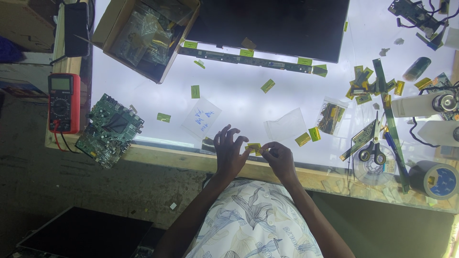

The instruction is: Sorting and inspecting small electronic ribbon cables on a light table in a repair shop

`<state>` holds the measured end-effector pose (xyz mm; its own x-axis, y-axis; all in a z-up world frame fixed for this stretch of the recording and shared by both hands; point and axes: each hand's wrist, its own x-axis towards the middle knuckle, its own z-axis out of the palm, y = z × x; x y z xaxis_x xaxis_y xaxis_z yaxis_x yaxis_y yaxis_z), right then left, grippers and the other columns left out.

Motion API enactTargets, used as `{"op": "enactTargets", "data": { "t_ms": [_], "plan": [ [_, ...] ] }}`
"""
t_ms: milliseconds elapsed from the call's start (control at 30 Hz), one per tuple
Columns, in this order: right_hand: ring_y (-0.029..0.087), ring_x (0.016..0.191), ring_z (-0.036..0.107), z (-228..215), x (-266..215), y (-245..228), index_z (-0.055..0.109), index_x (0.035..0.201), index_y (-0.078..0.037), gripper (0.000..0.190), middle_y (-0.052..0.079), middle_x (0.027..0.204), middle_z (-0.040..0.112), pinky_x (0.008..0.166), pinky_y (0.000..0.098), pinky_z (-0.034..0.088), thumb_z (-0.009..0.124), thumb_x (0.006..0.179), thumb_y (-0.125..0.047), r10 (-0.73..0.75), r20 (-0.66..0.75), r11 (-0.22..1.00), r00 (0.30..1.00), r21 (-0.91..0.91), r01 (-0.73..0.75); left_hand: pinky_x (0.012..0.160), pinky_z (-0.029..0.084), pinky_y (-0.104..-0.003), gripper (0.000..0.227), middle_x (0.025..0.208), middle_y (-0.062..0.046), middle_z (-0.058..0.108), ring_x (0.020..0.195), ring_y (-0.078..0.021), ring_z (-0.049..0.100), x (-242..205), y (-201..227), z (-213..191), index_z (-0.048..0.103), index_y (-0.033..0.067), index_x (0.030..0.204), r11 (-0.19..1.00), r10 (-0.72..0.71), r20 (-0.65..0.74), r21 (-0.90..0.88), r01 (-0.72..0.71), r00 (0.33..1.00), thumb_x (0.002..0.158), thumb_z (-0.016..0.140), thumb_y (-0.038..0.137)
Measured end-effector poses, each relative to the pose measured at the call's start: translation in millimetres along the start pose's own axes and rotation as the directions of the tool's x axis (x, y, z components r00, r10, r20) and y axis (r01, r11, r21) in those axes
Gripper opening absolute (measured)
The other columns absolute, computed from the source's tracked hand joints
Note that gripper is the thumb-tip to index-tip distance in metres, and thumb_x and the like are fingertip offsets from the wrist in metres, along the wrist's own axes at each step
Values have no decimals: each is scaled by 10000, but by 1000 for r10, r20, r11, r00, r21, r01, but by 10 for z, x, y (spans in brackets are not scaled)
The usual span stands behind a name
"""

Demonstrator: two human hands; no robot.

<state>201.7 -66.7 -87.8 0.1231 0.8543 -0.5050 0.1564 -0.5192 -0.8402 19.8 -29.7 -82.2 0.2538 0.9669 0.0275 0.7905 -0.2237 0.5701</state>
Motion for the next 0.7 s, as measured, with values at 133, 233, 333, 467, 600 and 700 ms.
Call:
{"op": "enactTargets", "data": {
  "t_ms": [133, 233, 333, 467, 600, 700],
  "plan": [
    [112, 419, 516, 12, -20, -37, 716, 843, -74, 189, 55, 505, 562, 414, 257, 361, 759, 832, -257, 4, -36, 1000, 999, -25, -5, 1059, 293, -583, 323, 1146, -48, 526, 1312, -320, 416, -21, -2, -19, 618, 200, 970, 1000, 14, -27, 2, -14, 1000, 735, 832, 260],
    [89, 387, 474, -34, -197, -398, 677, 851, -19, 153, 40, 500, 502, 362, 215, 354, 721, 849, -166, 45, -58, 979, 997, 201, -33, 1067, 311, -537, 269, 1171, -31, 517, 1319, -292, 411, 2, 60, -179, 616, 215, 1004, 994, 4, -75, -105, -12, 997, 802, 781, 281],
    [69, 375, 446, -148, -405, -706, 640, 867, -8, 143, 15, 527, 460, 353, 205, 363, 678, 892, -143, 45, -37, 941, 998, 337, -30, 1033, 378, -411, 110, 1040, 35, 614, 1195, -177, 554, 17, 219, -459, 644, 236, 993, 918, -66, -69, -396, 33, 995, 919, 663, 315],
    [49, 373, 419, -248, -613, -906, 605, 843, -2, 94, 1, 522, 458, 363, 190, 356, 631, 894, -76, -132, -47, 888, 990, 438, 139, 873, 467, -402, 131, 872, -50, 687, 915, -242, 674, 32, 476, -777, 683, 139, 921, 673, -48, 17, -739, 45, 999, 958, 598, 232],
    [39, 371, 426, -293, -762, -1012, 593, 801, -18, 91, 10, 508, 476, 360, 185, 365, 600, 890, -37, -223, -31, 868, 974, 448, 213, 868, 460, -404, 178, 844, -80, 691, 877, -249, 677, -4, 688, -940, 680, 101, 896, 523, -7, 97, -848, 86, 995, 958, 599, 247],
    [68, 437, 319, -290, -899, -1188, 597, 805, -59, 128, -21, 535, 434, 398, 205, 275, 673, 887, -122, -207, -9, 815, 978, 551, 178, 796, 484, -322, 210, 812, -12, 662, 801, -153, 622, -14, 919, -1197, 632, 97, 846, 550, -33, 106, -828, 107, 994, 940, 549, 266]
  ]
}}
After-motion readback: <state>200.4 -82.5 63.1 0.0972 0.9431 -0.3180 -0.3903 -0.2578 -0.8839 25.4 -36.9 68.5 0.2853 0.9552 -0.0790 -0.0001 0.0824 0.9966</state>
